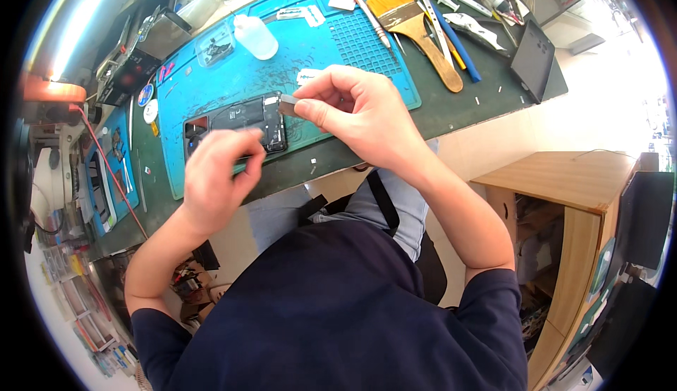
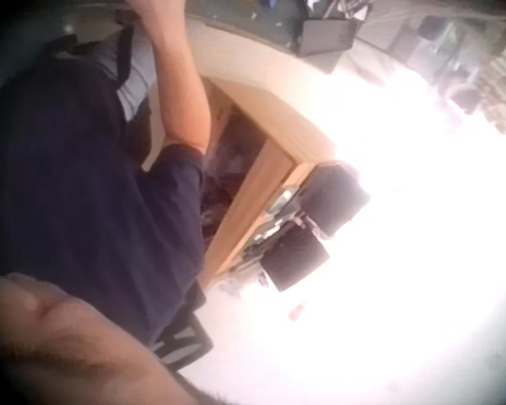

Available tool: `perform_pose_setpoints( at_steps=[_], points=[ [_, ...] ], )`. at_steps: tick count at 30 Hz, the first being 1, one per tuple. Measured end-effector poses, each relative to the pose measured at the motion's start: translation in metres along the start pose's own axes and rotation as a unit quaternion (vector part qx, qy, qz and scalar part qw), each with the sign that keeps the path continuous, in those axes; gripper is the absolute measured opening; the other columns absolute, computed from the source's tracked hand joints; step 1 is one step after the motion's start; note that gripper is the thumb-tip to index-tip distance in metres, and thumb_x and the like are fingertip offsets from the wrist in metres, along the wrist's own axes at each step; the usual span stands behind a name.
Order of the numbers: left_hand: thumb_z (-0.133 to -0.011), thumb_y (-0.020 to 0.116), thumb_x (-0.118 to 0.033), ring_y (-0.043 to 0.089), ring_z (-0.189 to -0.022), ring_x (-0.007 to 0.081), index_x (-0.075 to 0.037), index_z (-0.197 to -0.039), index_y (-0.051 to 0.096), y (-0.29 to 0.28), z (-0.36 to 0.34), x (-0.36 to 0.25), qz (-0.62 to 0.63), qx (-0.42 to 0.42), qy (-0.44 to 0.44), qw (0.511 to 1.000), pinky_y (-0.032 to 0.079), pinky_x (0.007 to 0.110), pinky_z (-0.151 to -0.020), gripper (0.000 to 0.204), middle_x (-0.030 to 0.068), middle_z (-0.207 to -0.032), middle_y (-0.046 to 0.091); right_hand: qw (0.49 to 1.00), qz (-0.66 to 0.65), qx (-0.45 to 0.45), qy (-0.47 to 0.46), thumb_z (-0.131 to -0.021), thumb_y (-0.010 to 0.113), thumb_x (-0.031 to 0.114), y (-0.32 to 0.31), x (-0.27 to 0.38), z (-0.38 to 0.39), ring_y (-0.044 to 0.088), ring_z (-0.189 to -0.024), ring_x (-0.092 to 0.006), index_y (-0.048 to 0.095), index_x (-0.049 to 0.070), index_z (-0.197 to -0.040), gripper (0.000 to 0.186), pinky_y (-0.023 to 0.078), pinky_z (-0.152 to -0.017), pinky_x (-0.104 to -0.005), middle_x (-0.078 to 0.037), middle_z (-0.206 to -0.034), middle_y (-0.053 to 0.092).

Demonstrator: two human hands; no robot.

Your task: The person repairs a smartphone by applying adhesive to the internal frame and carefully placing small components. They use tweezers to position a small metal piece and a small orange tool to press down on the internal parts. The person also uses a liquid from a bottle to assist in the assembly process.

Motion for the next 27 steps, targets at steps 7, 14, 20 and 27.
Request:
perform_pose_setpoints(
  at_steps=[7,14,20,27],
  points=[
    [-0.095,0.074,0.0,0.068,-0.087,0.0094,-0.003,-0.125,0.066,-0.032,-0.036,0.068,0.002,-0.109,-0.243,0.964,0.056,0.027,-0.082,0.031,0.0023,-0.095,0.073,1.0,0.01,-0.002,0.005,-0.097,0.077,0.012,-0.002,-0.001,0.001,0.062,-0.079,-0.0014,0.074,0.0,-0.108,0.017,0.05,-0.07,-0.0204,0.003,-0.09,0.073],
    [-0.095,0.074,-0.006,0.071,-0.077,0.0139,-0.004,-0.114,0.071,-0.034,-0.059,0.129,-0.063,-0.105,-0.187,0.975,0.057,0.028,-0.074,0.02,0.007,-0.095,0.079,1.0,-0.009,-0.002,0.005,-0.098,0.077,0.011,0.002,0.0,0.003,0.065,-0.083,-0.0029,0.074,0.0,-0.109,0.015,0.053,-0.074,-0.0207,0.001,-0.095,0.074],
    [-0.093,0.074,-0.008,0.072,-0.083,0.0268,-0.005,-0.113,0.071,-0.027,-0.056,0.134,-0.107,-0.064,-0.174,0.977,0.057,0.038,-0.079,0.02,0.0091,-0.093,0.077,1.0,-0.011,-0.001,0.006,-0.098,0.076,0.01,0.001,0.0,0.002,0.066,-0.084,-0.0031,0.074,0.0,-0.109,0.015,0.054,-0.076,-0.0208,0.0,-0.097,0.074],
    [-0.093,0.072,-0.006,0.068,-0.073,0.0225,-0.006,-0.114,0.073,-0.026,-0.051,0.141,-0.073,-0.066,-0.135,0.986,0.055,0.035,-0.071,0.02,0.0086,-0.085,0.072,0.992,0.109,0.009,-0.059,-0.096,0.076,0.007,0.008,0.005,0.005,0.066,-0.082,-0.0057,0.075,0.001,-0.108,0.014,0.053,-0.072,-0.0233,-0.001,-0.093,0.073]
  ],
)
Point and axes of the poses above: each hand's wrist, its own z-axis away from the middle knuckle, its own y-axis out of the palm, x = y × z, the point moved 1 cm from there along -z, towards the middle knuckle
